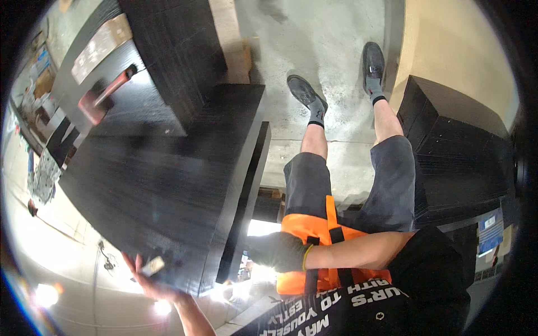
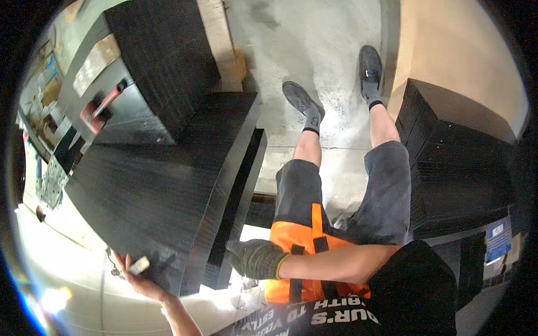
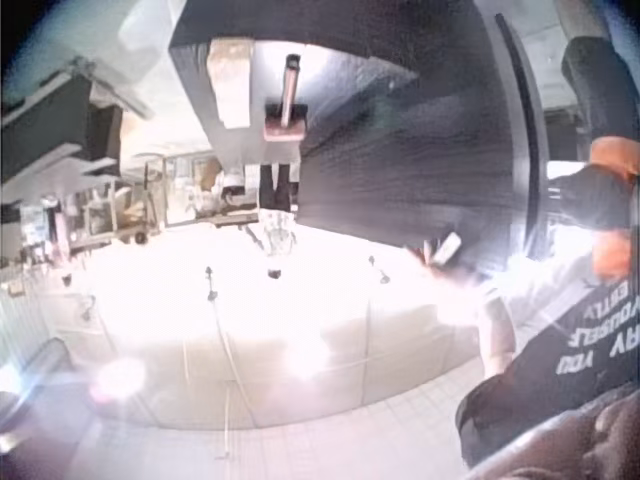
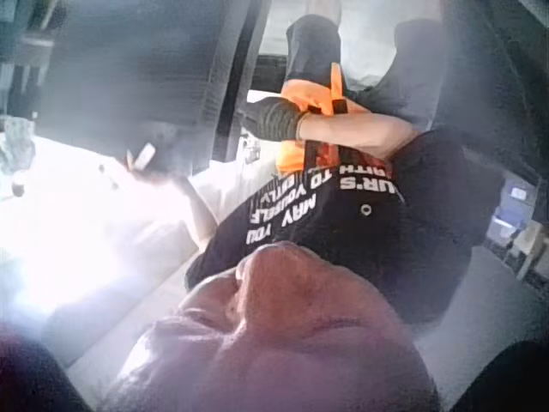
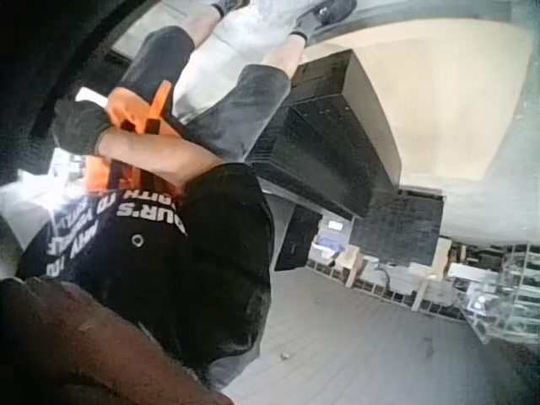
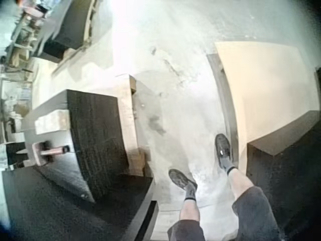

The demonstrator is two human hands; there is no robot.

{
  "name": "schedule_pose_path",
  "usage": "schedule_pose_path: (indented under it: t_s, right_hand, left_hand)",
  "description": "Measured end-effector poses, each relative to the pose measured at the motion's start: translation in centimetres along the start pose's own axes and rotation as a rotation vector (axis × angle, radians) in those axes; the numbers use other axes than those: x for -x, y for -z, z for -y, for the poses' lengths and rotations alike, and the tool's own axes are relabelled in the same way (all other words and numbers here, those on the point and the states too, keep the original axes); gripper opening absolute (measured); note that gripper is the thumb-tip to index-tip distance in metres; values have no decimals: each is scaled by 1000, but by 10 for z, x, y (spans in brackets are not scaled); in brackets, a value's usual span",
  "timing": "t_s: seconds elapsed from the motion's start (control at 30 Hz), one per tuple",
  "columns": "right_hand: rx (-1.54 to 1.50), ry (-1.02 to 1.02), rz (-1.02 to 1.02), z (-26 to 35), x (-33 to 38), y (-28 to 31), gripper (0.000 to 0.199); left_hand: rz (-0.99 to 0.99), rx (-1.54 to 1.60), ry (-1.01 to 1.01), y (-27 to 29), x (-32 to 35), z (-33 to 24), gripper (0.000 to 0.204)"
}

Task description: The person wipes the edges and surfaces of stacked black wood-finished panels by hand with a cloth, then uses a red rubber mallet to gently tap the edge of a panel to align it within the stack.

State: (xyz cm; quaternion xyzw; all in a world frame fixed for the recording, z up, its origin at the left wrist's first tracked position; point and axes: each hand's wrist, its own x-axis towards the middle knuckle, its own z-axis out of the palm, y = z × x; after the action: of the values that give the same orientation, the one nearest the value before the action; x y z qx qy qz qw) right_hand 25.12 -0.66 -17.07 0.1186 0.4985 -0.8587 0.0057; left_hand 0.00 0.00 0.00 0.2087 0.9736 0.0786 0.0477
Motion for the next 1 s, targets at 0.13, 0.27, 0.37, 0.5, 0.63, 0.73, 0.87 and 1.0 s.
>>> schedule_pose_path:
  t_s: [0.13,0.27,0.37,0.5,0.63,0.73,0.87,1.0]
  right_hand:
    - [-109,-70,-215,21,2,-3,39]
    - [34,-173,-298,45,11,12,39]
    - [75,-183,-409,71,17,29,35]
    - [629,19,-443,51,31,49,29]
    - [100,-126,-589,89,16,66,25]
    - [-117,43,-566,101,-2,62,36]
    - [335,-25,-508,167,-22,48,38]
    - [1213,-109,-254,164,-44,40,40]
  left_hand:
    - [-50,32,143,-18,8,-14,56]
    - [-22,169,162,-17,3,-14,54]
    - [-52,330,175,-22,1,-16,53]
    - [-87,141,-80,-15,2,2,52]
    - [-119,298,-152,-14,3,3,51]
    - [-163,342,-239,-24,-2,18,53]
    - [-205,255,-283,-17,0,19,57]
    - [-197,320,-259,-18,-4,18,56]
